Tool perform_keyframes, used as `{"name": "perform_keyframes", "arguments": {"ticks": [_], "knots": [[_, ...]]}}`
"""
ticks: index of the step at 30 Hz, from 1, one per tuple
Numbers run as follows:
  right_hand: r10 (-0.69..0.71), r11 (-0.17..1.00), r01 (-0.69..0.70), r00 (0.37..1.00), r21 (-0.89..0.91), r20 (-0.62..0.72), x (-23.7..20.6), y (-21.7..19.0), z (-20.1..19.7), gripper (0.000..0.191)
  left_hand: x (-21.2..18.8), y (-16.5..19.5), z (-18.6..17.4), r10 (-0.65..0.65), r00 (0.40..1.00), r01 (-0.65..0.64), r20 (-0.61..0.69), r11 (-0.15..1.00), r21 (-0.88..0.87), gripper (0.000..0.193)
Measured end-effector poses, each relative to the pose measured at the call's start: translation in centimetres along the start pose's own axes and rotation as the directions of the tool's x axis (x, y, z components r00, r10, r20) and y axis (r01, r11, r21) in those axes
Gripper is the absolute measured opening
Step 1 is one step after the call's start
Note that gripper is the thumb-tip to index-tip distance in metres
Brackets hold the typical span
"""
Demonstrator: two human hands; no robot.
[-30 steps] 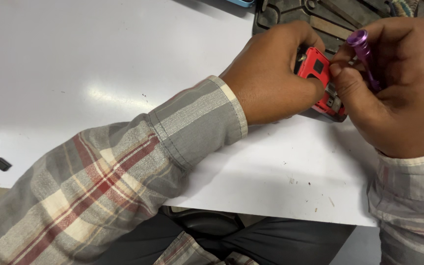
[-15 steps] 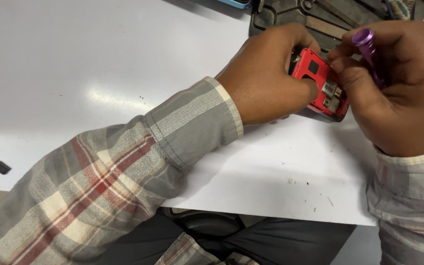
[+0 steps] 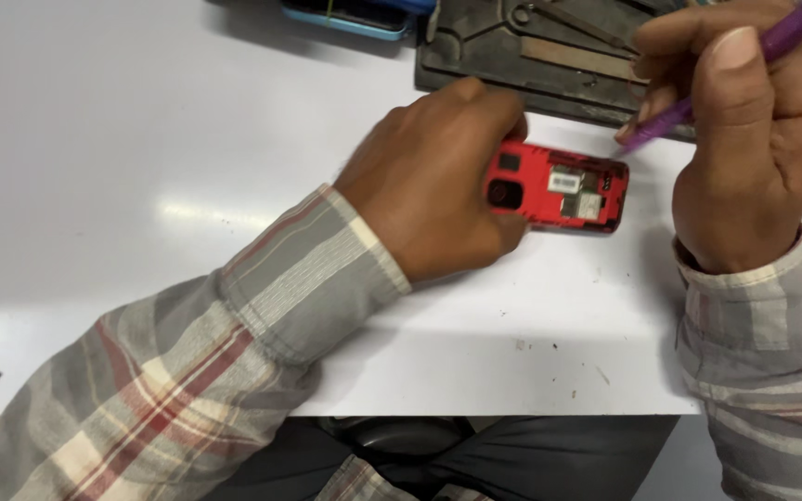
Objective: The person assembles a small electronic device by hand, aligning and seating internal components, then using a purple screwdriver to fasten screws on the circuit board and red housing. The person repeatedly checks fit and tightens screws at multiple locations.
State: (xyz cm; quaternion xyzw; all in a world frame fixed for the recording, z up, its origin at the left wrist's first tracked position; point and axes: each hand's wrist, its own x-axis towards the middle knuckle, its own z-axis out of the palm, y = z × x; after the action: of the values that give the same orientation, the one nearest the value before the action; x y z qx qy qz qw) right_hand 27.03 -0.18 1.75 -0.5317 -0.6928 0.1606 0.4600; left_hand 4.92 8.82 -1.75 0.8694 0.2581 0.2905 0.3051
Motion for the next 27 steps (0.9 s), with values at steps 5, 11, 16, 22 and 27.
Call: {"name": "perform_keyframes", "arguments": {"ticks": [5, 11, 16, 22, 27], "knots": [[-0.091, 0.995, 0.092, 0.996, -0.045, 0.014, 0.1, -0.1, 0.1, 0.047, -0.1, 0.7, -0.6, -0.075, 0.991, 0.061, 0.107, 0.99, 0.131, 0.049], [-0.121, 0.993, 0.122, 0.989, -0.004, 0.082, 0.1, -0.6, 1.0, 0.043, 0.1, 0.8, -1.0, -0.091, 0.984, 0.074, 0.153, 0.99, 0.118, 0.052], [-0.113, 0.993, 0.115, 0.987, -0.017, 0.112, 0.6, -0.7, 1.6, 0.041, 0.2, 1.0, -1.1, -0.094, 0.983, 0.078, 0.157, 0.991, 0.107, 0.052], [-0.095, 0.995, 0.096, 0.987, -0.008, 0.127, 0.8, -0.7, 2.0, 0.039, 0.3, 1.1, -1.3, -0.109, 0.979, 0.093, 0.172, 0.991, 0.099, 0.05], [-0.101, 0.994, 0.104, 0.985, -0.019, 0.137, 1.0, -0.6, 2.1, 0.033, 0.1, 0.8, -1.1, -0.101, 0.982, 0.09, 0.161, 0.993, 0.079, 0.051]]}}
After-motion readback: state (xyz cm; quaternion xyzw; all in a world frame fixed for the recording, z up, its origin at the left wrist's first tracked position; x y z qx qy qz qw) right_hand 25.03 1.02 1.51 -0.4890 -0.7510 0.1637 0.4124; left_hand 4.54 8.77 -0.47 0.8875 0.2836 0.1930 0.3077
